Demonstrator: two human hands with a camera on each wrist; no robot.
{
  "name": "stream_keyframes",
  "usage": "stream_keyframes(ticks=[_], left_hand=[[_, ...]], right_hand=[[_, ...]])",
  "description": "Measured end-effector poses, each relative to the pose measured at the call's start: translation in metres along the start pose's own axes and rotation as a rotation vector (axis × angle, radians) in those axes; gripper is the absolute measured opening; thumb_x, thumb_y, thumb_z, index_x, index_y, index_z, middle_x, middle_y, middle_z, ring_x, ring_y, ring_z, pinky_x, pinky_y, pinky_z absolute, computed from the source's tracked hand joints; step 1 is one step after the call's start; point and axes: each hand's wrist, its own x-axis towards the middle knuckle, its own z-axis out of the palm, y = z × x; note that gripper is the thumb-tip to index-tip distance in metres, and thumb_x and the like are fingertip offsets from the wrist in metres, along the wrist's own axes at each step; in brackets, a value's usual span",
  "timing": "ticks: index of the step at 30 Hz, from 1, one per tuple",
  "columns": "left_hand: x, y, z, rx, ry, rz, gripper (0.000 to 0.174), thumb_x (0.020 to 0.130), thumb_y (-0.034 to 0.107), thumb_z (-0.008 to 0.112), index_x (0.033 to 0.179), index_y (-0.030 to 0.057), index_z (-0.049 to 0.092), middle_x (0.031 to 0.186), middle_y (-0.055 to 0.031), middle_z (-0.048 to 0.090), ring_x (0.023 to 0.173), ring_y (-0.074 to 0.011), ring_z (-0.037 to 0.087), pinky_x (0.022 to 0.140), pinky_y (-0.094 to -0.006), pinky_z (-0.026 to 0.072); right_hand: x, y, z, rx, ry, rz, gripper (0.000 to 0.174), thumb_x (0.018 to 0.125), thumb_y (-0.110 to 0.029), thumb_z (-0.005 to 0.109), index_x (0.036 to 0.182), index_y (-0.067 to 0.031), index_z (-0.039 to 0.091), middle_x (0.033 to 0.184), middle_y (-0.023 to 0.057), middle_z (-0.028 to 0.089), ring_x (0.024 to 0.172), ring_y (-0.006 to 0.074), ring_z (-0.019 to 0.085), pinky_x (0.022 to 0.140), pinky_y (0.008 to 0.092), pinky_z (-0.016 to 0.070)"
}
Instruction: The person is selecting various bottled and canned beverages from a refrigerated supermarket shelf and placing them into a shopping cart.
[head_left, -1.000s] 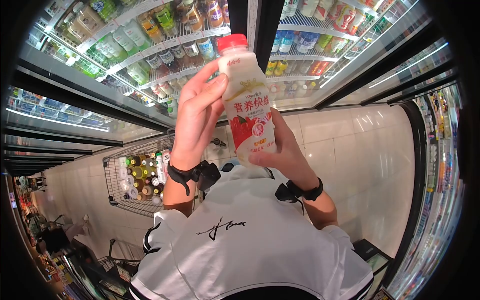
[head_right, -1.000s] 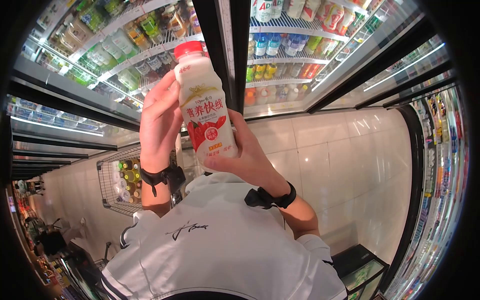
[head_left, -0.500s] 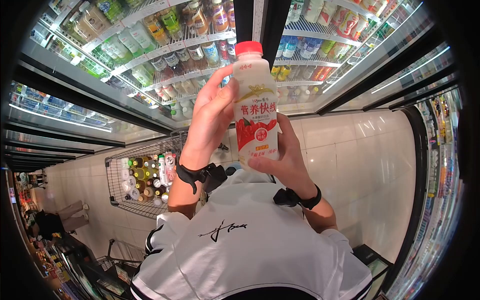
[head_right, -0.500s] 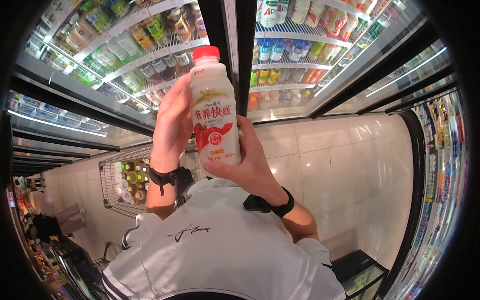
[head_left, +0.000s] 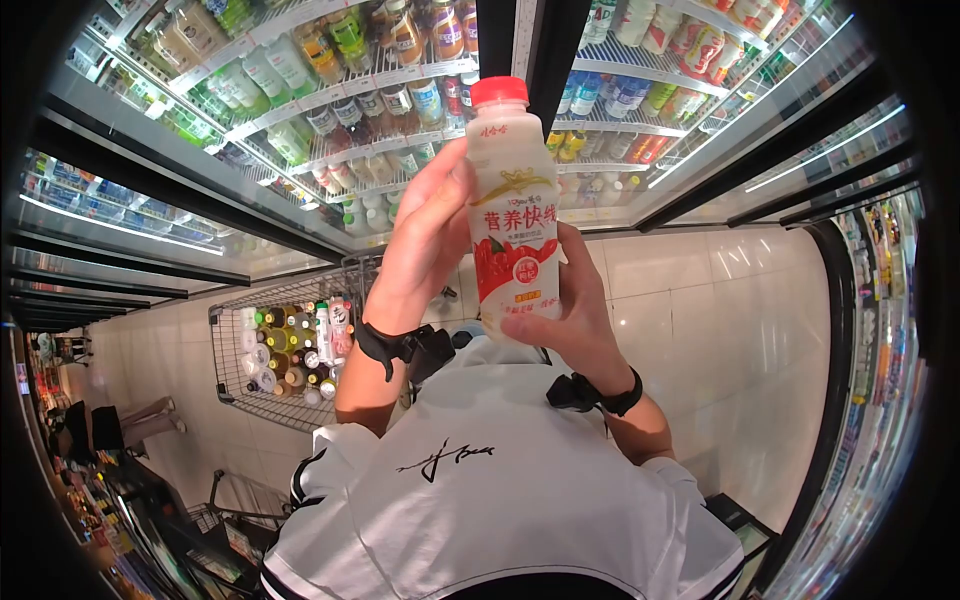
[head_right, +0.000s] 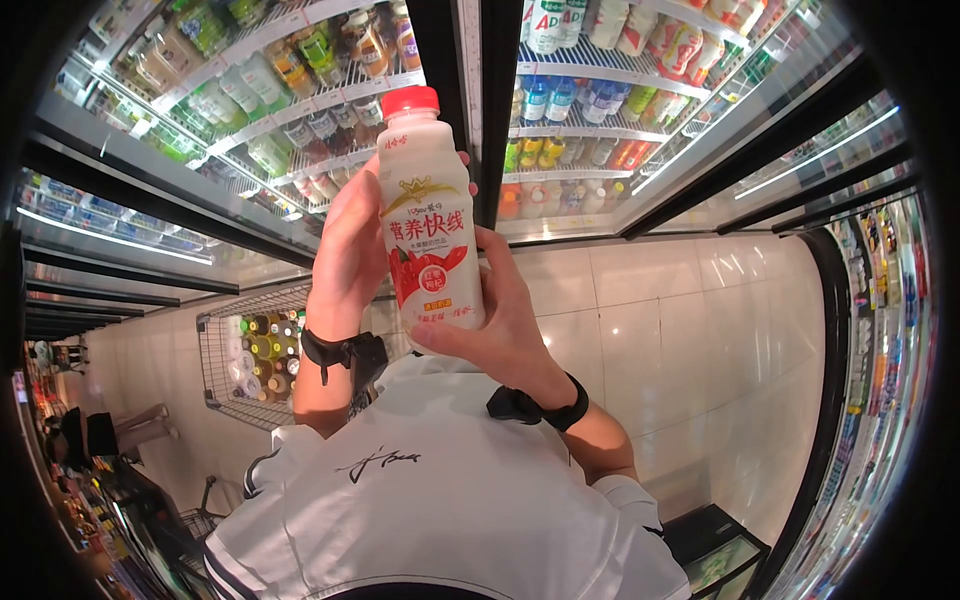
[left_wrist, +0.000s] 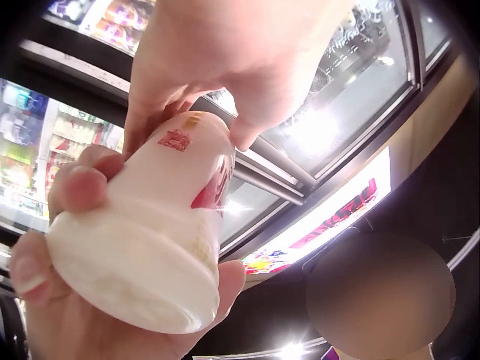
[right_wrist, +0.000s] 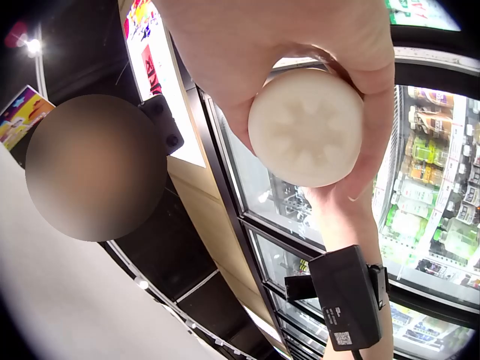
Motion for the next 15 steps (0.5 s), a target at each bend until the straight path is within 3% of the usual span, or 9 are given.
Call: stream_keyframes(ticks=[10,12,13,15], left_hand=[[0.003,-0.002,0.005,-0.005,0.010,-0.052,0.076,0.096,0.051,0.056,0.147,-0.0020,0.036,0.137,-0.0267,0.053,0.120,-0.0398,0.059,0.099,-0.0490,0.0514],[0.003,-0.005,0.008,-0.243,-0.107,-0.140,0.084,0.092,0.054,0.059,0.148,-0.0013,0.033,0.137,-0.0281,0.053,0.121,-0.0431,0.058,0.098,-0.0498,0.0515],[0.003,-0.005,0.008,-0.243,-0.107,-0.140,0.084,0.092,0.054,0.059,0.148,-0.0013,0.033,0.137,-0.0281,0.053,0.121,-0.0431,0.058,0.098,-0.0498,0.0515],[0.005,-0.006,0.006,-0.397,-0.333,-0.157,0.061,0.097,0.035,0.053,0.144,-0.0006,0.041,0.136,-0.0196,0.055,0.118,-0.0302,0.060,0.101,-0.0429,0.0481]], right_hand=[[0.000,0.002,-0.006,-0.054,0.017,0.008,0.087,0.072,-0.012,0.084,0.141,-0.0024,0.030,0.118,0.0172,0.061,0.107,0.0233,0.065,0.087,0.0365,0.0558],[0.002,-0.001,-0.012,0.122,-0.102,0.107,0.085,0.073,-0.029,0.079,0.141,-0.0010,0.036,0.118,0.0207,0.061,0.105,0.0283,0.067,0.076,0.0408,0.0607],[0.004,-0.002,-0.014,0.122,-0.101,0.107,0.085,0.073,-0.029,0.079,0.141,-0.0010,0.036,0.118,0.0207,0.061,0.105,0.0283,0.067,0.076,0.0408,0.0607],[0.007,-0.007,-0.017,0.509,-0.363,0.324,0.086,0.073,-0.040,0.077,0.139,-0.0006,0.039,0.119,0.0228,0.059,0.101,0.0303,0.068,0.066,0.0419,0.0613]])
